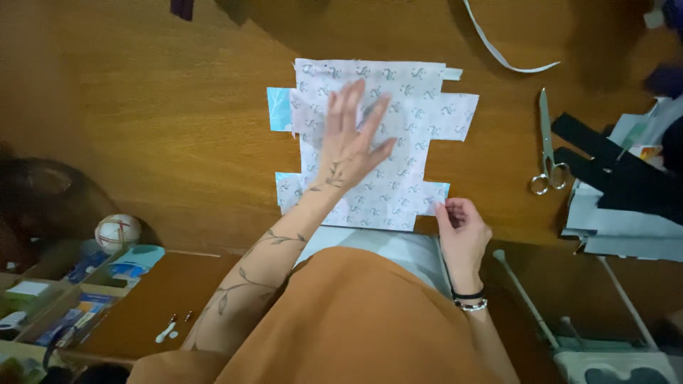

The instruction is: The person aligns a white patterned fabric piece on a wooden table and secures it using straight pins. They repeatedly pick up pins and insert them into the fabric edges to hold the layers together.

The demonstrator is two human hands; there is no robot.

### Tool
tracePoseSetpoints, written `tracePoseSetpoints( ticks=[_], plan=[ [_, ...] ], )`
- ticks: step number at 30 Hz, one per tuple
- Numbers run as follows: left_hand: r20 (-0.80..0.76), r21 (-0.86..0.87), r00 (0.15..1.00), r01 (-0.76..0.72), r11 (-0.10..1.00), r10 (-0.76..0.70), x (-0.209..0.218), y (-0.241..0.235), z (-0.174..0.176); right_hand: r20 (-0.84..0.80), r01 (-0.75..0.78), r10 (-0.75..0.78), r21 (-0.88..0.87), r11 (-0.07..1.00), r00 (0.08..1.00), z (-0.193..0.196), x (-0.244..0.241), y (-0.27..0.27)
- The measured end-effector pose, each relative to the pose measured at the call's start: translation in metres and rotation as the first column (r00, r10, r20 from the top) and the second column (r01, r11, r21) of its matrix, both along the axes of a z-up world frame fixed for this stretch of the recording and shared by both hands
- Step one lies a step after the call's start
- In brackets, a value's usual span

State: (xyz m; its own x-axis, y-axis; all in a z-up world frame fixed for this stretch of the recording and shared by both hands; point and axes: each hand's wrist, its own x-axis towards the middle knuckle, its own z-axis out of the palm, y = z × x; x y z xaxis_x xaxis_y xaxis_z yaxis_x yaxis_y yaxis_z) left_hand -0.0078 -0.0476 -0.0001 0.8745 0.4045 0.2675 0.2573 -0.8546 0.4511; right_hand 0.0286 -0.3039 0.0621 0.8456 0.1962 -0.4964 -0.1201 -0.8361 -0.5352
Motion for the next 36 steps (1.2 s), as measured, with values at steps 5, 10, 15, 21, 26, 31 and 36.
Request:
tracePoseSetpoints(
  ticks=[5, 10, 15, 21, 26, 31, 36],
  plan=[
    [-0.087, 0.022, 0.994, 0.072, 0.997, -0.07, -0.01, -0.018, 0.011, -0.036, 0.005, -0.005, 0.012, 1.0, 0.999, -0.002, 0.0, 0.0],
    [-0.11, 0.067, 0.99, 0.09, 0.994, -0.083, -0.013, -0.024, 0.01, -0.043, 0.004, -0.004, 0.011, 1.0, 0.999, -0.001, 0.001, 0.0],
    [-0.131, 0.067, 0.988, 0.093, 0.993, -0.084, -0.017, -0.028, 0.008, -0.055, -0.02, 0.019, 0.0, 1.0, 0.998, -0.002, 0.002, 0.0],
    [-0.167, 0.076, 0.981, 0.109, 0.991, -0.095, -0.019, -0.032, 0.002, -0.083, -0.03, 0.03, -0.004, 1.0, 0.996, -0.001, 0.005, 0.0],
    [-0.187, 0.116, 0.978, 0.112, 0.987, -0.089, -0.019, -0.033, 0.0, -0.011, -0.057, 0.057, 0.002, 0.998, 0.998, 0.014, 0.01, 0.016],
    [-0.216, 0.123, 0.972, 0.12, 0.985, -0.091, -0.02, -0.032, 0.001, 0.314, -0.293, 0.242, 0.129, 0.947, 0.918, 0.02, 0.029, 0.062],
    [-0.173, 0.045, 0.979, 0.117, 0.992, -0.108, -0.023, -0.032, -0.009, 0.679, -0.608, 0.289, 0.29, 0.74, 0.675, -0.016, 0.051, 0.139]
  ],
)
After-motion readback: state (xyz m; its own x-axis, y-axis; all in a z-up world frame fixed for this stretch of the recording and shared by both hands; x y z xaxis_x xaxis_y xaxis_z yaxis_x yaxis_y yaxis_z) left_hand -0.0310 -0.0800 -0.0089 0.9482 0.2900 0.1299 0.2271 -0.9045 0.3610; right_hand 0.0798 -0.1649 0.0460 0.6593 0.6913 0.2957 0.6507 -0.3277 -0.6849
